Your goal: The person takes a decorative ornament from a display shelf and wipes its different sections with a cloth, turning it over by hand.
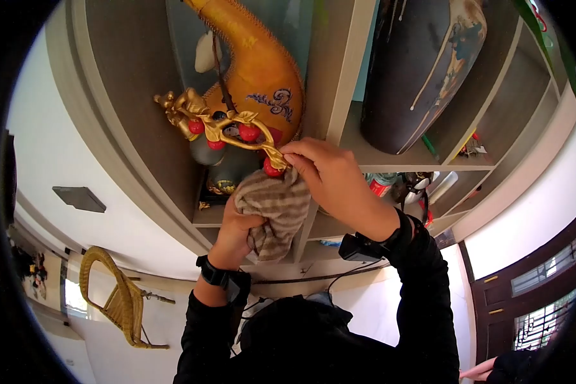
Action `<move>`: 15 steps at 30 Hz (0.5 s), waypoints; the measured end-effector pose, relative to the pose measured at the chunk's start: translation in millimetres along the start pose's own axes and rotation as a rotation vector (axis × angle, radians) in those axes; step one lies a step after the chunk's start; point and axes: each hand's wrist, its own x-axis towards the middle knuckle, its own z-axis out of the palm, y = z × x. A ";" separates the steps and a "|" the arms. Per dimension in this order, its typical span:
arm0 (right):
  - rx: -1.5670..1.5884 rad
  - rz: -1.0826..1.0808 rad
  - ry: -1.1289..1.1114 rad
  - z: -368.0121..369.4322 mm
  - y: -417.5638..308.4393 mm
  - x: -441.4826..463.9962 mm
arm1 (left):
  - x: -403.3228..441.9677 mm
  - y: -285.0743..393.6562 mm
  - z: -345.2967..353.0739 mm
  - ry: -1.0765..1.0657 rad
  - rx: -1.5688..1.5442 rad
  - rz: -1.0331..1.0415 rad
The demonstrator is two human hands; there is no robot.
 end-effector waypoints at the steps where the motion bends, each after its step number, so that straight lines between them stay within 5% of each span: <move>1: -0.004 -0.002 -0.002 -1.1 -1.8 0.8 | -1.9 -4.7 -5.2 0.046 -0.044 -0.075; 6: 0.191 0.103 0.011 -1.7 6.6 4.1 | -14.2 -3.3 -8.5 0.161 -0.236 -0.351; 15: 0.305 0.178 -0.086 -8.9 4.4 8.8 | 14.9 -4.0 14.0 0.057 -0.367 0.145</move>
